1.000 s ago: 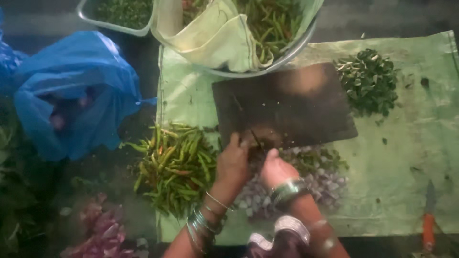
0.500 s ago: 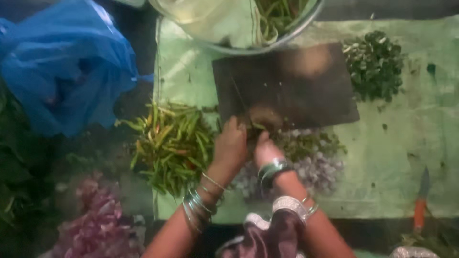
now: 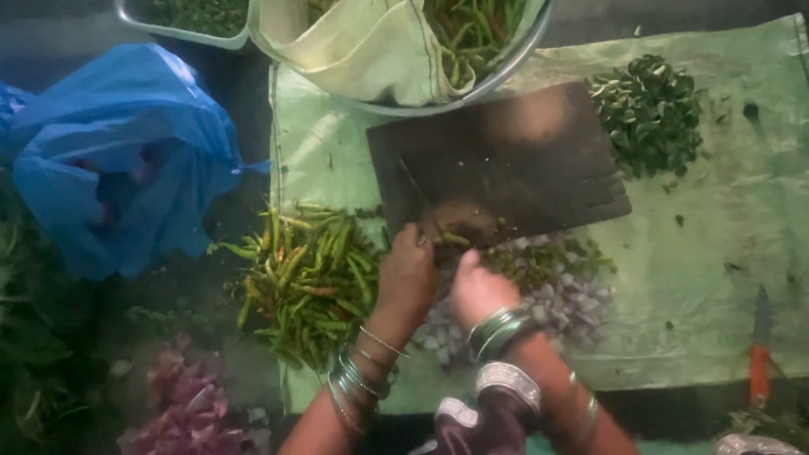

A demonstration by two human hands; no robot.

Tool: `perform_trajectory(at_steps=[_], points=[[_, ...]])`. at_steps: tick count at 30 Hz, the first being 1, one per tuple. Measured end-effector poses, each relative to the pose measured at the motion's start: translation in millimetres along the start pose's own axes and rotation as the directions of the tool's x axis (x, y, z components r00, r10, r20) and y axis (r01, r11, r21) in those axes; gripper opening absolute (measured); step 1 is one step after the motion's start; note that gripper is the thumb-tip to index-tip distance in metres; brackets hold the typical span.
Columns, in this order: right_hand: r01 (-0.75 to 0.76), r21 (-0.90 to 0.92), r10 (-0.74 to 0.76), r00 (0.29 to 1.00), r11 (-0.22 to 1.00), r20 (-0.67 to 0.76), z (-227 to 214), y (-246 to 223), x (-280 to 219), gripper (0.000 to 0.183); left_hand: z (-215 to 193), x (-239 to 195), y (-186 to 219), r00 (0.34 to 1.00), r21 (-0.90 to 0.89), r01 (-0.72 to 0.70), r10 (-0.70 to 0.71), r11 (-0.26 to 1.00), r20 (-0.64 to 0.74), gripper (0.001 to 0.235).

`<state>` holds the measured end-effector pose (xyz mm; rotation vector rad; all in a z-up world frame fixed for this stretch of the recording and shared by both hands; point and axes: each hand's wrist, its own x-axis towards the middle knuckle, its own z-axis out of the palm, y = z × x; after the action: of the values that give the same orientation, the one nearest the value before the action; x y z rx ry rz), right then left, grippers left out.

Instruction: The person sits on the floor and uses a knife to chop green chilies on a wooden cutting board. They pick up chilies from a pile, cut them into small pieces, and place the chopped pieces onto the board.

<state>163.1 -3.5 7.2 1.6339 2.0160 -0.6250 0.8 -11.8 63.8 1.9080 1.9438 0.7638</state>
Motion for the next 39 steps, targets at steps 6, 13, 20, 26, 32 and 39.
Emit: perform_trajectory(at_steps=[6,13,20,26,32,39], points=[[-0.006,0.278,0.018,0.999,0.961,-0.040,-19,-8,46,0.051,-1,3,2,0.999,-0.031,0.022,-0.021,0.999,0.024,0.014],[0.095,0.206,-0.076,0.992,0.974,-0.100,27,-17,36,0.065,3,-3,2,0.999,-0.050,-0.047,0.048,0.998,0.005,0.028],[0.030,0.374,0.047,0.980,0.927,-0.194,49,1,71,0.052,0,11,-36,0.992,0.191,0.085,-0.100,0.978,0.071,0.016],[-0.099,0.332,0.120,0.992,0.938,-0.042,73,13,69,0.061,-96,-21,-139,0.800,0.401,0.388,-0.086,0.830,-0.594,0.018],[-0.011,0.301,0.035,0.997,0.954,-0.075,64,4,56,0.065,-21,-32,-150,0.935,0.359,0.346,-0.285,0.867,-0.213,0.015],[-0.048,0.264,0.064,0.997,0.963,-0.052,37,-5,27,0.058,-15,-26,-118,0.964,0.415,0.212,-0.119,0.885,-0.239,0.019]])
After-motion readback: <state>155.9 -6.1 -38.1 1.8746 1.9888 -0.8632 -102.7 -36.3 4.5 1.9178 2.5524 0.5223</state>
